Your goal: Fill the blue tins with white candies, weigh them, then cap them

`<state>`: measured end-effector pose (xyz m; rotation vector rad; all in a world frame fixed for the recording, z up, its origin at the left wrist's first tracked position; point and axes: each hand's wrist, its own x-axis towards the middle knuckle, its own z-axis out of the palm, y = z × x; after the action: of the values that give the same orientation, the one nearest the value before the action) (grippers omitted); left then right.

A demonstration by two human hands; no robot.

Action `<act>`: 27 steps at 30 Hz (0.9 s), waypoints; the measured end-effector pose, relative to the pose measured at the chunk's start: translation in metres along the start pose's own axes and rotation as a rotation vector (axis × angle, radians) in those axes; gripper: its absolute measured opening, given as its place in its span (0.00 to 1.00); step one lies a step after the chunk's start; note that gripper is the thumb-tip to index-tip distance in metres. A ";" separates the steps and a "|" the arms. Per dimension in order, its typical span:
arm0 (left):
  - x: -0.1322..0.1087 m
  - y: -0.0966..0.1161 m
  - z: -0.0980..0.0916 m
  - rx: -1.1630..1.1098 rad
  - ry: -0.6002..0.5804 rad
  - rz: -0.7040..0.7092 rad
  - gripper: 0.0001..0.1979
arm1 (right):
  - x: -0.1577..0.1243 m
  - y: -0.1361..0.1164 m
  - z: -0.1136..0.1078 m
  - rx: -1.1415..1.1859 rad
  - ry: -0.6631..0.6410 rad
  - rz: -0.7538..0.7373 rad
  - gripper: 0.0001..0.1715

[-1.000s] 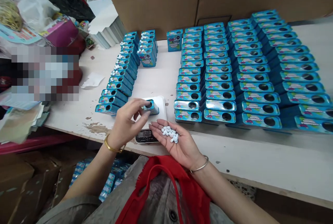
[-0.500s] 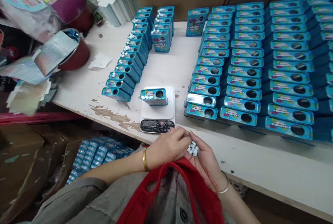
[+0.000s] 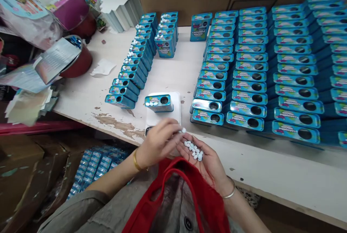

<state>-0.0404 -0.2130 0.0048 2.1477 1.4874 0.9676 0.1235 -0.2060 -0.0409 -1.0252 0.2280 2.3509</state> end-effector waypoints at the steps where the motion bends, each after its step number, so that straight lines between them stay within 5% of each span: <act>1: 0.006 -0.004 -0.009 0.021 0.063 -0.005 0.06 | -0.001 -0.001 0.003 -0.003 0.007 0.013 0.11; 6: 0.030 -0.025 -0.039 0.194 0.173 -0.055 0.05 | -0.006 -0.005 0.018 0.020 0.060 0.051 0.16; 11: 0.037 -0.038 -0.046 0.255 0.110 -0.077 0.07 | -0.007 -0.007 0.019 0.054 0.068 0.048 0.16; 15: 0.035 -0.028 -0.045 0.222 0.135 -0.064 0.08 | -0.005 -0.006 0.015 0.030 0.030 0.050 0.16; 17: 0.030 -0.016 -0.036 0.162 0.082 -0.025 0.07 | -0.004 -0.006 0.012 0.011 0.014 0.045 0.15; 23: 0.000 0.011 0.026 0.172 -0.355 0.198 0.11 | -0.006 -0.009 0.003 -0.175 0.003 0.027 0.04; 27: -0.013 0.009 0.049 0.211 -0.429 0.220 0.11 | -0.009 -0.009 0.003 -0.300 0.006 0.046 0.10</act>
<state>-0.0028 -0.2238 -0.0288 2.5082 1.2040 0.3806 0.1319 -0.2010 -0.0320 -1.1752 -0.1045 2.4744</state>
